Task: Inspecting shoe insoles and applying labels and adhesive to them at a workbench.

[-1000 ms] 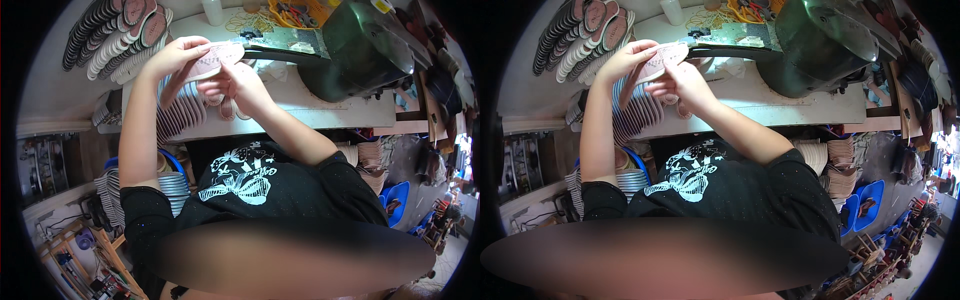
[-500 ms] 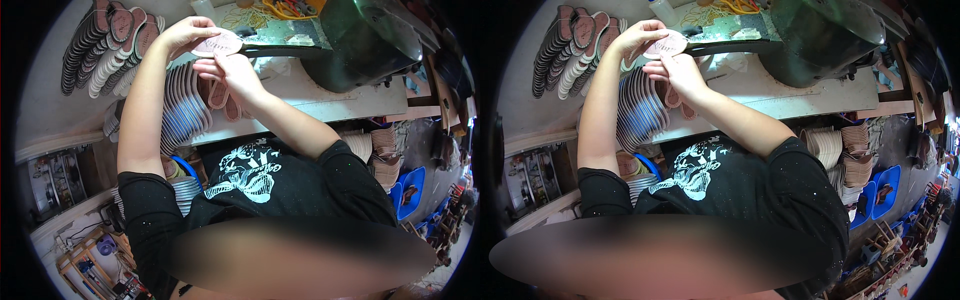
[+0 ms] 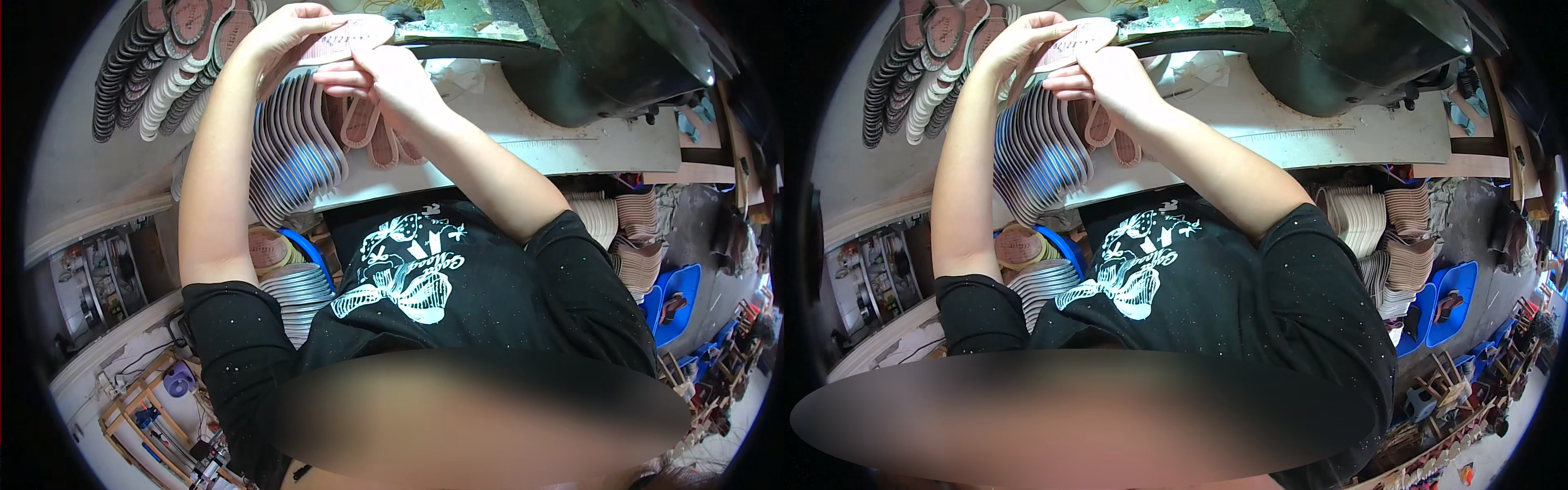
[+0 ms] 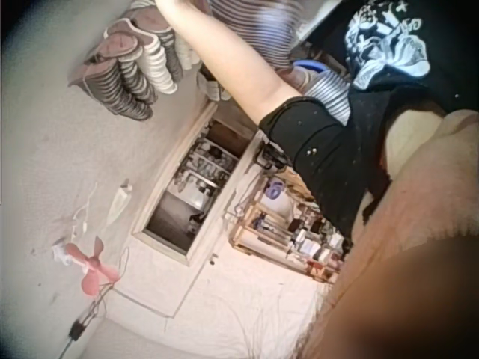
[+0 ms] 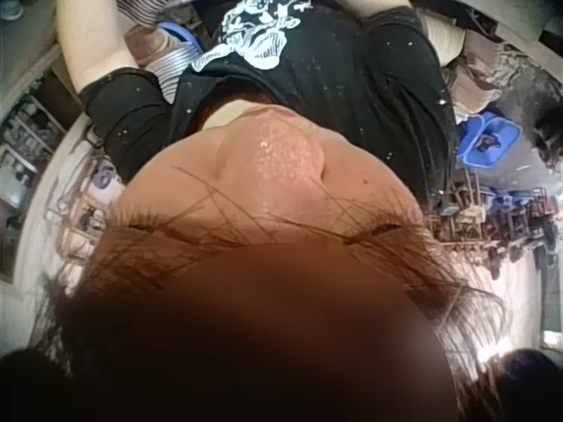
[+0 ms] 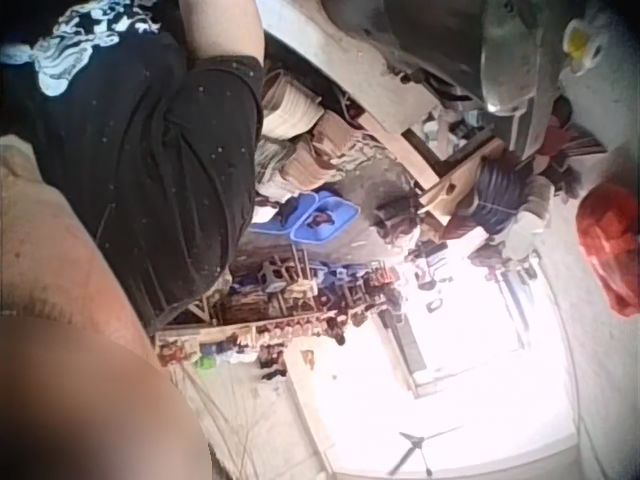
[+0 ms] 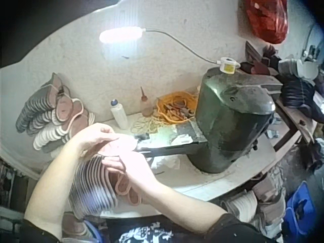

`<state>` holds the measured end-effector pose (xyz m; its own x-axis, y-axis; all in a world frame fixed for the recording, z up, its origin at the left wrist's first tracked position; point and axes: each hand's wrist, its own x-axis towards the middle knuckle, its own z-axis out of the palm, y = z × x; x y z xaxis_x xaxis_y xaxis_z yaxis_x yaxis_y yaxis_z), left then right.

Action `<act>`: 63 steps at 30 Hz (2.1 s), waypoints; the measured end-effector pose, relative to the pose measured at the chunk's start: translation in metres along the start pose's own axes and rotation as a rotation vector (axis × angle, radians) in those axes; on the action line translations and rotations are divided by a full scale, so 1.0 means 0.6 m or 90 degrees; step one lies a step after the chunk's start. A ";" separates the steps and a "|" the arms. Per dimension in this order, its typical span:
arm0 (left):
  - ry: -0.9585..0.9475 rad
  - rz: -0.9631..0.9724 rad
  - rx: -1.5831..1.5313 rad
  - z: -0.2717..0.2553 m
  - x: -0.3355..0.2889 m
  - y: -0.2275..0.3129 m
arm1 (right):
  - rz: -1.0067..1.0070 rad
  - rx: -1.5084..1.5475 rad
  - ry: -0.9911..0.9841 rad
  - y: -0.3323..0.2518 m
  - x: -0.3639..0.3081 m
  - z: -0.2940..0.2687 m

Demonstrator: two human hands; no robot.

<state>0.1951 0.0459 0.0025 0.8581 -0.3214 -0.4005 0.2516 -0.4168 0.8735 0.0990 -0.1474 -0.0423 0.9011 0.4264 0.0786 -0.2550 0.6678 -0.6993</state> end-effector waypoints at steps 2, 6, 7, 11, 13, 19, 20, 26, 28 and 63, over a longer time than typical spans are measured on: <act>0.035 0.007 0.085 0.001 -0.008 -0.001 | 0.010 -0.014 -0.001 -0.002 -0.001 -0.007; 0.109 -0.010 0.164 0.009 -0.027 -0.001 | 0.063 -0.057 -0.030 -0.015 0.000 -0.021; 0.111 -0.011 0.163 0.007 -0.031 -0.004 | 0.070 -0.068 -0.031 -0.019 -0.002 -0.020; 0.127 -0.029 0.129 0.010 -0.045 -0.015 | 0.089 -0.106 -0.044 -0.031 -0.001 -0.028; 0.135 -0.002 0.110 0.028 -0.046 -0.021 | 0.098 -0.104 -0.025 -0.031 0.005 -0.039; 0.252 0.063 -0.076 0.075 -0.136 -0.033 | 0.157 -0.198 -0.118 -0.038 -0.012 -0.017; 0.300 0.094 -0.106 0.080 -0.156 -0.046 | 0.151 -0.200 -0.159 -0.034 -0.022 -0.005; 0.445 0.386 -0.010 0.149 -0.257 -0.037 | 0.066 -0.325 -0.174 -0.054 -0.079 0.035; 0.483 0.404 0.005 0.160 -0.270 -0.042 | 0.018 -0.312 -0.173 -0.054 -0.092 0.036; 0.703 0.676 0.150 0.151 -0.279 -0.085 | -0.106 -0.228 -0.090 -0.091 -0.131 0.031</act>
<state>-0.0019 0.0437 -0.0002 0.5092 0.1748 0.8427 -0.6486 -0.5657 0.5092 0.0354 -0.2059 0.0030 0.8563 0.4273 0.2902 0.0503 0.4902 -0.8702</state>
